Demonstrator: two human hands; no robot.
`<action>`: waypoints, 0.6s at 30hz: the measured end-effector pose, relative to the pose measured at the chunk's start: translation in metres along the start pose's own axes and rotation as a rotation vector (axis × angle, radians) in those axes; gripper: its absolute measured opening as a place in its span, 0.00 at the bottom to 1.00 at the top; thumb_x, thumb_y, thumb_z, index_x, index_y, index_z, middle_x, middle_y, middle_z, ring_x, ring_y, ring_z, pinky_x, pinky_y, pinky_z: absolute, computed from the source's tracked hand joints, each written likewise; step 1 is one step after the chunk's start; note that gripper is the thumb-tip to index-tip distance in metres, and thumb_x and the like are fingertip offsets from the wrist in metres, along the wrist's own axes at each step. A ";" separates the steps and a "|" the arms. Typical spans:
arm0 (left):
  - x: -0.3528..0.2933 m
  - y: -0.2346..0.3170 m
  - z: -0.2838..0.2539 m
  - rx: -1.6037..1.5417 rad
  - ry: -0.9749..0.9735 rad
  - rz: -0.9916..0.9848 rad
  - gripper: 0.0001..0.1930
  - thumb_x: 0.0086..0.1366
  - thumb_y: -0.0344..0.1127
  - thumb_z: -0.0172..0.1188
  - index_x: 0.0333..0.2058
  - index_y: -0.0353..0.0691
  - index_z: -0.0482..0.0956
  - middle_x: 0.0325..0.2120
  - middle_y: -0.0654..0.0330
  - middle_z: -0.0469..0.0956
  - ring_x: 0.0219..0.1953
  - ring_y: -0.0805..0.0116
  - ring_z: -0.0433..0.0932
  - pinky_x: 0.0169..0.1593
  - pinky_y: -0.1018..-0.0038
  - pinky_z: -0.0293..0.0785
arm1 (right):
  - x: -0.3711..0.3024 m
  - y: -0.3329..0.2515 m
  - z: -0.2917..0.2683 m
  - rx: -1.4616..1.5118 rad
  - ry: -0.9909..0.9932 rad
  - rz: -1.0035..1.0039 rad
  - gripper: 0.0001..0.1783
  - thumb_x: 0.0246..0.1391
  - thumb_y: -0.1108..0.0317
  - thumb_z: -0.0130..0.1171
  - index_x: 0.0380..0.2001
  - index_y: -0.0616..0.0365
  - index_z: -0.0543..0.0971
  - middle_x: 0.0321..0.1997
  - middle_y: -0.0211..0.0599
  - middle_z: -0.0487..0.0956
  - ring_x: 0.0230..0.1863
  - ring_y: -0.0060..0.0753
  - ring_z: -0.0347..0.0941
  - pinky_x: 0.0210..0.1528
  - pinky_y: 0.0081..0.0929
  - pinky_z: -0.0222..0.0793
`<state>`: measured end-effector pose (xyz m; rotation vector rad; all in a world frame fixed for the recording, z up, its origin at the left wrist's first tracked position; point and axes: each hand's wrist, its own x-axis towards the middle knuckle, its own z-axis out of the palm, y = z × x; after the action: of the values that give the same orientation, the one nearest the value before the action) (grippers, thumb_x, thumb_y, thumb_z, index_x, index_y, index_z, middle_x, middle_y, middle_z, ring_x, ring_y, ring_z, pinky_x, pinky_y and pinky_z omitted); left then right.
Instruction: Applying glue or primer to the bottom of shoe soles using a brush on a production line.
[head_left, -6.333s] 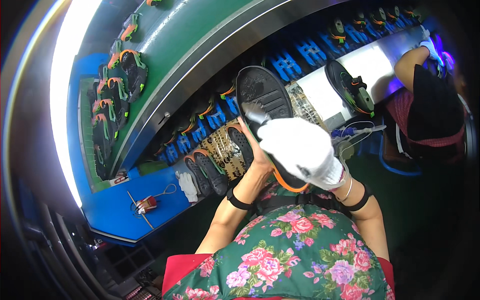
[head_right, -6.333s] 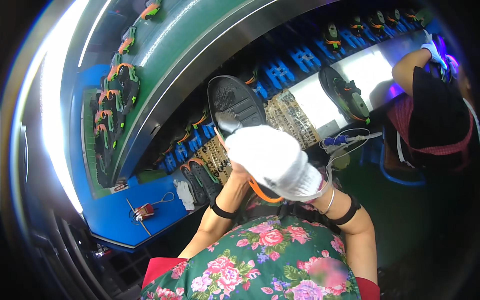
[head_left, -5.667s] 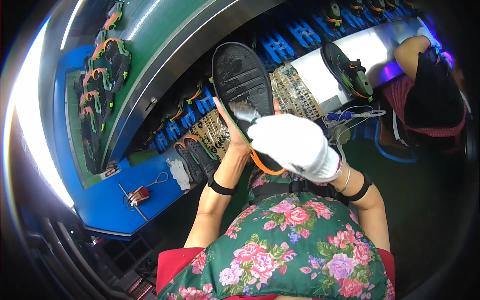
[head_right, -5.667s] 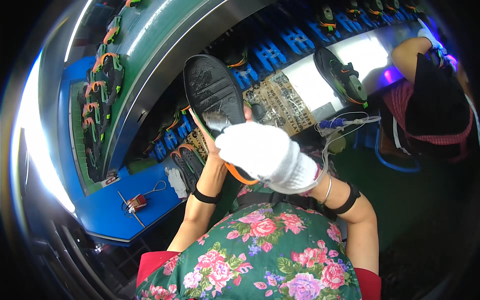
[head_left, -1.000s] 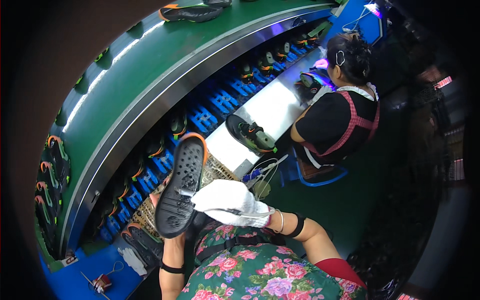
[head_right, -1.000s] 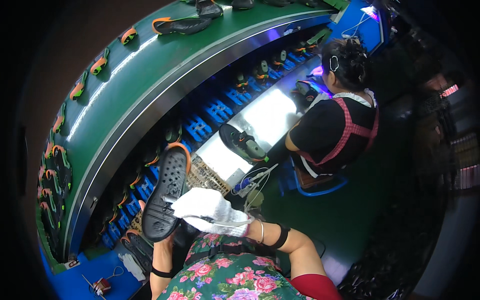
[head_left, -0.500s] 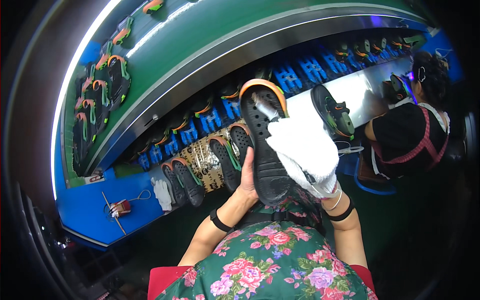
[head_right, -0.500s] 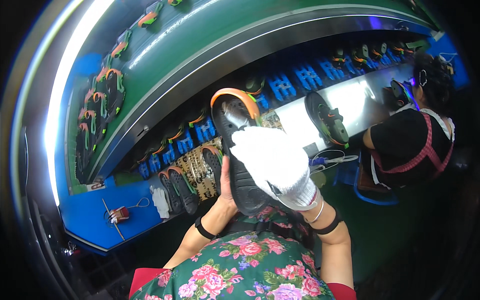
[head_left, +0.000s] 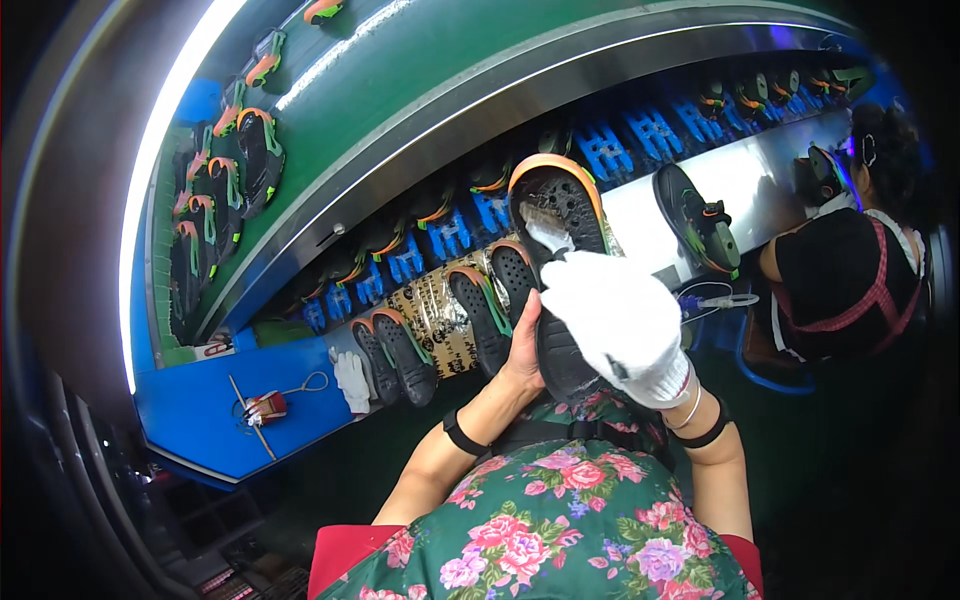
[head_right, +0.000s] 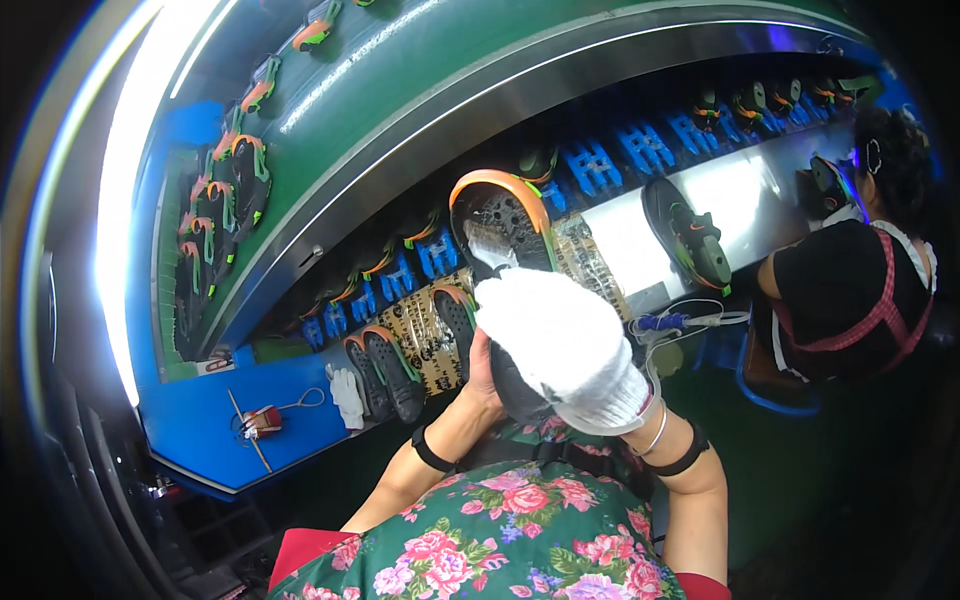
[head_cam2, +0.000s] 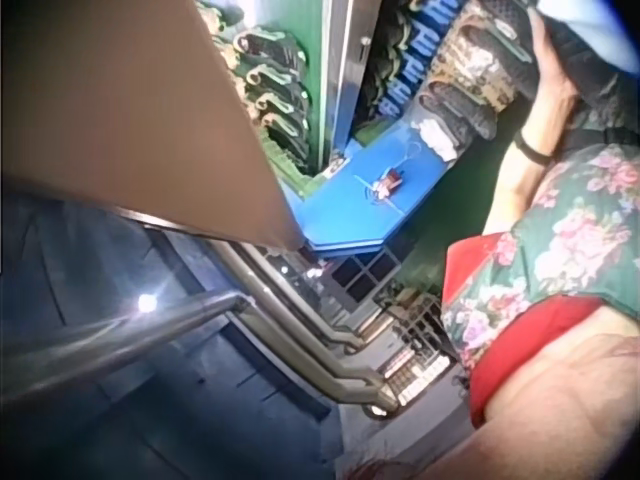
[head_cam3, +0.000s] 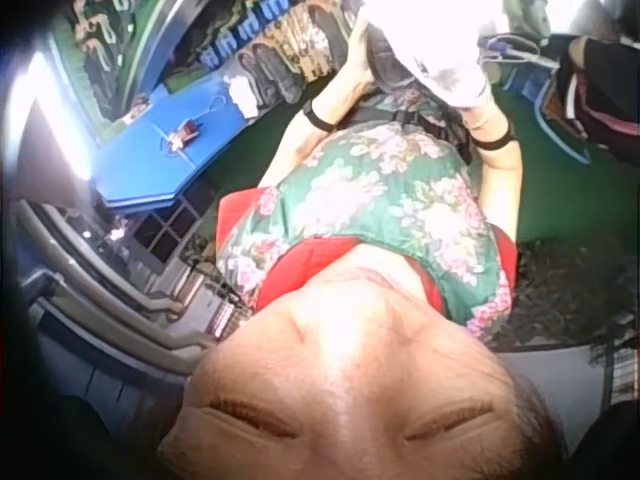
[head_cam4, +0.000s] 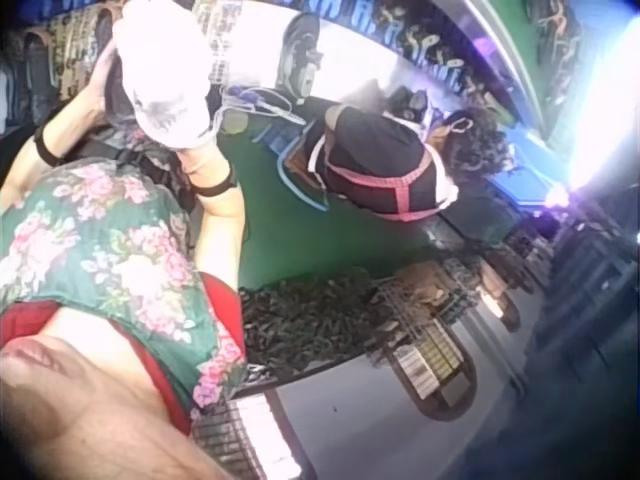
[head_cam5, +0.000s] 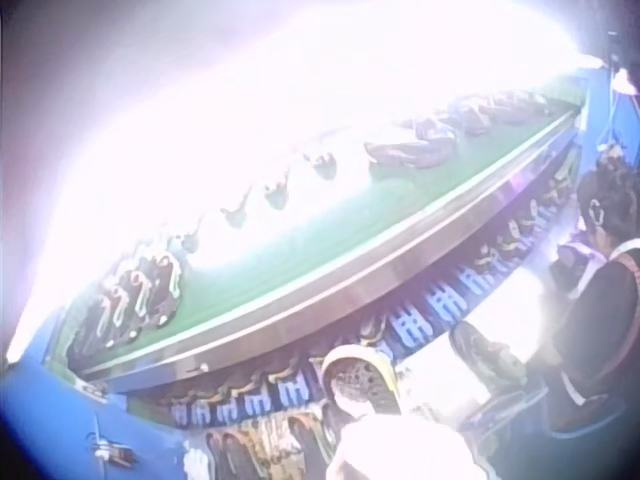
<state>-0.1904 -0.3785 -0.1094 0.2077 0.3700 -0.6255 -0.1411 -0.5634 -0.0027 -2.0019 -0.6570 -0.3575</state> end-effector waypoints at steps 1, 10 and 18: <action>0.003 0.001 -0.001 0.009 -0.013 0.002 0.40 0.70 0.66 0.51 0.69 0.41 0.62 0.64 0.50 0.71 0.64 0.54 0.72 0.68 0.53 0.68 | -0.003 0.001 0.003 0.006 -0.034 -0.012 0.22 0.49 0.76 0.65 0.50 0.54 0.85 0.51 0.39 0.85 0.53 0.44 0.81 0.57 0.39 0.75; 0.010 0.018 0.008 0.130 0.046 0.033 0.44 0.68 0.73 0.46 0.65 0.39 0.67 0.61 0.49 0.74 0.61 0.53 0.75 0.66 0.53 0.70 | 0.000 0.005 0.003 0.071 -0.016 -0.008 0.21 0.46 0.80 0.66 0.46 0.57 0.86 0.50 0.40 0.85 0.54 0.44 0.81 0.56 0.38 0.76; 0.028 0.029 0.028 0.134 0.174 0.180 0.48 0.64 0.79 0.43 0.62 0.37 0.72 0.55 0.48 0.79 0.54 0.52 0.80 0.59 0.55 0.77 | -0.003 0.011 0.012 0.153 0.136 0.029 0.15 0.46 0.80 0.69 0.40 0.56 0.87 0.44 0.40 0.87 0.47 0.44 0.84 0.50 0.36 0.79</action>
<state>-0.1440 -0.3784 -0.0923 0.4211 0.4714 -0.4557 -0.1371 -0.5582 -0.0182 -1.8221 -0.5528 -0.4098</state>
